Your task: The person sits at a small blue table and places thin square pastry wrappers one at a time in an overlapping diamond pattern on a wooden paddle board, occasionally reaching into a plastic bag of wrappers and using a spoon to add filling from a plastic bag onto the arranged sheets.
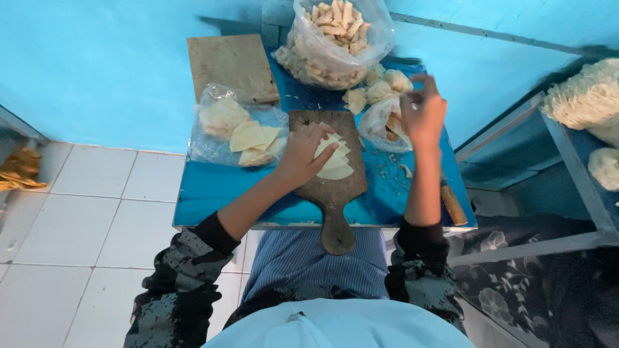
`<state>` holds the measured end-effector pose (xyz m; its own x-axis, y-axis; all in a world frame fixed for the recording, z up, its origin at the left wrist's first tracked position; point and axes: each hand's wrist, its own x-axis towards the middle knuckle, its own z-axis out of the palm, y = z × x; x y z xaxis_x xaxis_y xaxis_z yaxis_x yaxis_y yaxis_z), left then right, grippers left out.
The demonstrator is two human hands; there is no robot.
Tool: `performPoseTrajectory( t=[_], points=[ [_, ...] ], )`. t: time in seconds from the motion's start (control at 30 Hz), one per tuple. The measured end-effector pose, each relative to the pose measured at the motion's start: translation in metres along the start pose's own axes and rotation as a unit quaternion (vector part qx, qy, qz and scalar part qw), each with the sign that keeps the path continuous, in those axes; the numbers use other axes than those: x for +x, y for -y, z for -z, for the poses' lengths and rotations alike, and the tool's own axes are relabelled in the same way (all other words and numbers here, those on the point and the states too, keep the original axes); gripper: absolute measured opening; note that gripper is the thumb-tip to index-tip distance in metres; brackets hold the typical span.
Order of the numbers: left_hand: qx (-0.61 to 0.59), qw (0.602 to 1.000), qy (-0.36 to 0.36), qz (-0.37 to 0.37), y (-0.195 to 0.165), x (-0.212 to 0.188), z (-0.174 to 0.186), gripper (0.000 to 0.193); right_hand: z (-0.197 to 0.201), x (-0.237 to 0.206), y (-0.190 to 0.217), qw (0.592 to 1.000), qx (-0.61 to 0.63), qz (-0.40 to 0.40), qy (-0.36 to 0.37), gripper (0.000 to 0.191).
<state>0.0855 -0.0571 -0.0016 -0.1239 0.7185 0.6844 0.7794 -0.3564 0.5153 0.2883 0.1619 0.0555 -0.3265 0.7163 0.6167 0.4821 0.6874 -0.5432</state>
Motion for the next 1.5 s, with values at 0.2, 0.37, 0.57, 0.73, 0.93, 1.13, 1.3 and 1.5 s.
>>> performPoseTrajectory(
  t=[0.2,0.37,0.57,0.73,0.93,1.13,1.3,1.5],
  points=[
    [0.062,0.998,0.001,0.002,0.004,-0.003,-0.006,0.028,0.016,-0.022,-0.04,0.959,-0.24,-0.074,0.134,0.056],
    [0.068,0.998,0.004,-0.009,0.006,-0.006,-0.007,0.028,0.003,-0.032,-0.038,0.972,-0.19,-0.096,0.099,0.051],
    [0.074,0.997,0.014,-0.012,0.007,-0.006,-0.007,0.028,0.008,-0.033,-0.031,0.991,-0.081,0.058,-0.09,0.034],
    [0.121,0.992,0.027,0.02,0.011,-0.009,-0.007,0.024,0.01,-0.033,-0.029,0.993,-0.056,0.081,-0.066,0.041],
    [0.223,0.973,0.052,0.016,0.016,-0.012,-0.01,0.027,0.011,-0.033,-0.045,0.999,0.003,0.005,-0.051,0.04],
    [0.213,0.973,0.08,0.03,0.018,-0.016,-0.009,0.027,0.02,-0.032,-0.066,0.988,0.052,-0.091,-0.112,0.039],
    [0.24,0.964,0.107,0.045,0.018,-0.017,-0.003,0.044,0.026,-0.033,-0.072,0.977,0.138,-0.11,-0.116,0.04],
    [0.226,0.96,0.151,0.062,0.016,-0.019,0.001,0.049,0.01,-0.048,-0.051,0.911,0.397,-0.108,0.033,0.041]
  ],
)
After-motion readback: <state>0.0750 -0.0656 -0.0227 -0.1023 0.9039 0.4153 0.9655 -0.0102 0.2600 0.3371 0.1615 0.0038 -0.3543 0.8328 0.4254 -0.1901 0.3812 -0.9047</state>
